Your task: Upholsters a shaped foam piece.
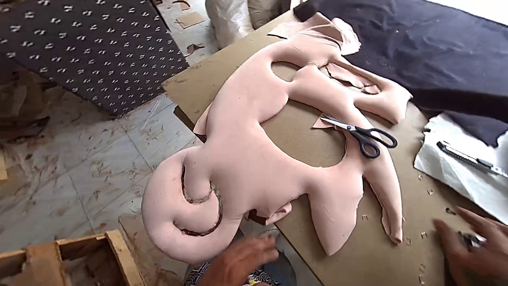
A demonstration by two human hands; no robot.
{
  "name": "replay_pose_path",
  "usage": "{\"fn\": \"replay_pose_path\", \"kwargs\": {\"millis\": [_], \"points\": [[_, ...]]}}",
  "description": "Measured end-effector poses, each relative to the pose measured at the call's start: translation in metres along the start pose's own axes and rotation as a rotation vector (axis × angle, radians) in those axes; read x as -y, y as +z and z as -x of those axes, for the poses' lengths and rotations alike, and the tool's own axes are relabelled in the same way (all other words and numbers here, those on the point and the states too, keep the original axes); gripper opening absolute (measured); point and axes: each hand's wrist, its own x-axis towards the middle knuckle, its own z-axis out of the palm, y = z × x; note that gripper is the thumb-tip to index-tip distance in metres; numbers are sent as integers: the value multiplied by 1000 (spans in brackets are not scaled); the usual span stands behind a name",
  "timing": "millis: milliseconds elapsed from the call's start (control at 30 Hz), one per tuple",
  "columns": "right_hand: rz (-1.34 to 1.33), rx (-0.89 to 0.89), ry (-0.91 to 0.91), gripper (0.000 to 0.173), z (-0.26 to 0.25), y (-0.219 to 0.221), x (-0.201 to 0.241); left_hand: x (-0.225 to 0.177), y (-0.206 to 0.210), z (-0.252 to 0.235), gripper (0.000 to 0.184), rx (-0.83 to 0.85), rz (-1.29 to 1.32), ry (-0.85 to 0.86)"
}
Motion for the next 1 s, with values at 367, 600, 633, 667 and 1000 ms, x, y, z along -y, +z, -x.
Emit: {"fn": "replay_pose_path", "kwargs": {"millis": [367,600,633,667,1000], "points": [[95,-5,-513,46,-166,100,145,-22,47,-66,24,-739,2154,-420],[178,-117,-488,49,-155,124,134,13,56,-88,54,-393,2386,66],[183,-106,-483,49,-154,122,136,16,59,-87,52,-356,2395,113],[184,-102,-479,49,-153,121,137,18,62,-86,51,-324,2399,168],[195,17,-522,61,-158,102,139,39,71,-86,64,-116,2187,312]]}}
